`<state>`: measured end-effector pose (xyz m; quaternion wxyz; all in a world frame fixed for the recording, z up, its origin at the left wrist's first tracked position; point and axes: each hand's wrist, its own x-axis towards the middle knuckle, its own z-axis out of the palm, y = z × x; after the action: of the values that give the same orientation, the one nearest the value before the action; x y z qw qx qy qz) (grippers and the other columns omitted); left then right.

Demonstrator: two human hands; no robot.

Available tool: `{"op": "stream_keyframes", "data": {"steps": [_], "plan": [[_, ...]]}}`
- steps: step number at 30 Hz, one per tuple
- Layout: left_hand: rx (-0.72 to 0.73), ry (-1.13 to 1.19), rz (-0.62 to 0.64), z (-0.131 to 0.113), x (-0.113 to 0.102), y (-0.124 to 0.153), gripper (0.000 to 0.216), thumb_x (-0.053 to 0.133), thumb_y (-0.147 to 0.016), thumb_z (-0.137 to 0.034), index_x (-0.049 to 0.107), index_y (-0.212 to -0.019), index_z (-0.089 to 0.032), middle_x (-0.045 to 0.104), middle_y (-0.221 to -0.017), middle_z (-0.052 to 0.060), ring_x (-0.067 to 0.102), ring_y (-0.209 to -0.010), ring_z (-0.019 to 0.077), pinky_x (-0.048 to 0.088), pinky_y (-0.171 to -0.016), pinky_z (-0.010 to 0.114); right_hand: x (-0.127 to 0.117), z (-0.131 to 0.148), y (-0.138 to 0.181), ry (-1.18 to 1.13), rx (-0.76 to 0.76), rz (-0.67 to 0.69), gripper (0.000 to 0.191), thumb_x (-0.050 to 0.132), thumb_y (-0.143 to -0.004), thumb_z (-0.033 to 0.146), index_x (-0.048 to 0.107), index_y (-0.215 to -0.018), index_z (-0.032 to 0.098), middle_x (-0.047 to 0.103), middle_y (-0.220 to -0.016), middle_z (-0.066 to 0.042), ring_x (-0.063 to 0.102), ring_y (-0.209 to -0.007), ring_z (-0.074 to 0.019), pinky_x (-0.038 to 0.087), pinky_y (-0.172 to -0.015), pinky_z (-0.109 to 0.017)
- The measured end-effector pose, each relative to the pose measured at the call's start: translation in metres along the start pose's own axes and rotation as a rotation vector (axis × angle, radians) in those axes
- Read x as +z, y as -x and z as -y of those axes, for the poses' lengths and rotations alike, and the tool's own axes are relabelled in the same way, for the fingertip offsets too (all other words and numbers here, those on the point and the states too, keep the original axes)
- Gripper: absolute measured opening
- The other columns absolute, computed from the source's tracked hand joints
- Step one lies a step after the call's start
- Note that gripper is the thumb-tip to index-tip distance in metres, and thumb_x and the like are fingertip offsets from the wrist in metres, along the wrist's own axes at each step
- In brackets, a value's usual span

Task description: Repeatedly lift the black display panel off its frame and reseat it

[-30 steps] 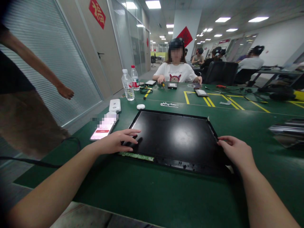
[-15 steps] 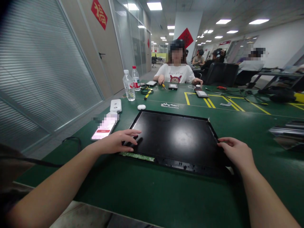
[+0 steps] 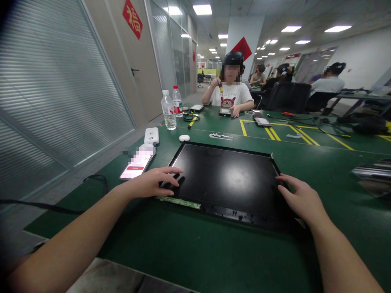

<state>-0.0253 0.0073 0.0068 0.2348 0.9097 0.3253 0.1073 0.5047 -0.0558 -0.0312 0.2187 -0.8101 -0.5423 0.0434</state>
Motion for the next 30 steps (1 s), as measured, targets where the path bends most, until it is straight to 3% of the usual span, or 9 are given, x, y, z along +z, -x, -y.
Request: {"op": "stream_keyframes", "data": {"steps": [3, 7, 17, 23, 26, 30], "plan": [[-0.01, 0.007, -0.003, -0.001, -0.001, 0.001, 0.024, 0.084, -0.096, -0.027, 0.088, -0.12, -0.026, 0.06, -0.17, 0.013, 0.064, -0.148, 0.0347, 0.055, -0.117, 0.043, 0.005, -0.004, 0.0, 0.056, -0.081, 0.081, 0.058, 0.055, -0.089, 0.057, 0.084, -0.132, 0.031, 0.08, -0.141, -0.01, 0.079, -0.107, -0.0357, 0.062, -0.096, -0.049], [-0.027, 0.012, 0.001, -0.002, -0.001, 0.0, 0.025, 0.085, -0.095, -0.026, 0.088, -0.12, -0.026, 0.06, -0.17, 0.013, 0.064, -0.149, 0.0354, 0.055, -0.118, 0.044, 0.011, -0.008, -0.002, 0.102, -0.125, 0.123, 0.057, 0.056, -0.093, 0.057, 0.084, -0.134, 0.029, 0.076, -0.149, -0.011, 0.074, -0.133, -0.0377, 0.058, -0.113, -0.049], [-0.025, 0.024, -0.003, -0.004, -0.002, 0.0, 0.025, 0.084, -0.095, -0.026, 0.089, -0.119, -0.027, 0.061, -0.169, 0.012, 0.065, -0.147, 0.0349, 0.055, -0.118, 0.042, 0.009, -0.017, -0.01, -0.072, -0.035, 0.192, 0.06, 0.069, -0.08, 0.042, 0.084, -0.136, 0.03, 0.076, -0.149, -0.011, 0.068, -0.142, -0.0396, 0.053, -0.119, -0.055], [-0.056, 0.033, -0.044, -0.004, -0.001, 0.0, 0.032, 0.084, -0.094, -0.037, 0.087, -0.124, -0.028, 0.062, -0.167, 0.012, 0.063, -0.149, 0.0357, 0.053, -0.121, 0.047, -0.002, -0.007, -0.004, -0.278, 0.024, 0.183, 0.046, 0.072, -0.074, 0.043, 0.089, -0.115, 0.031, 0.081, -0.139, -0.011, 0.066, -0.145, -0.0395, 0.052, -0.119, -0.053], [-0.116, 0.016, -0.117, -0.002, 0.003, -0.002, 0.041, 0.08, -0.096, -0.048, 0.085, -0.129, -0.026, 0.062, -0.166, 0.015, 0.062, -0.15, 0.0377, 0.05, -0.125, 0.051, -0.009, -0.002, 0.002, -0.407, 0.056, 0.199, 0.044, 0.071, -0.074, 0.053, 0.088, -0.107, 0.03, 0.087, -0.115, -0.012, 0.074, -0.13, -0.0398, 0.062, -0.099, -0.049], [-0.24, -0.044, -0.268, 0.006, 0.011, -0.006, 0.054, 0.068, -0.1, -0.056, 0.079, -0.14, -0.022, 0.059, -0.166, 0.019, 0.06, -0.15, 0.0402, 0.048, -0.126, 0.058, -0.019, 0.005, 0.009, -0.42, 0.147, 0.245, 0.064, 0.072, -0.071, 0.067, 0.087, -0.114, 0.024, 0.078, -0.07, -0.01, 0.076, -0.076, -0.0349, 0.056, -0.065, -0.043]]}}
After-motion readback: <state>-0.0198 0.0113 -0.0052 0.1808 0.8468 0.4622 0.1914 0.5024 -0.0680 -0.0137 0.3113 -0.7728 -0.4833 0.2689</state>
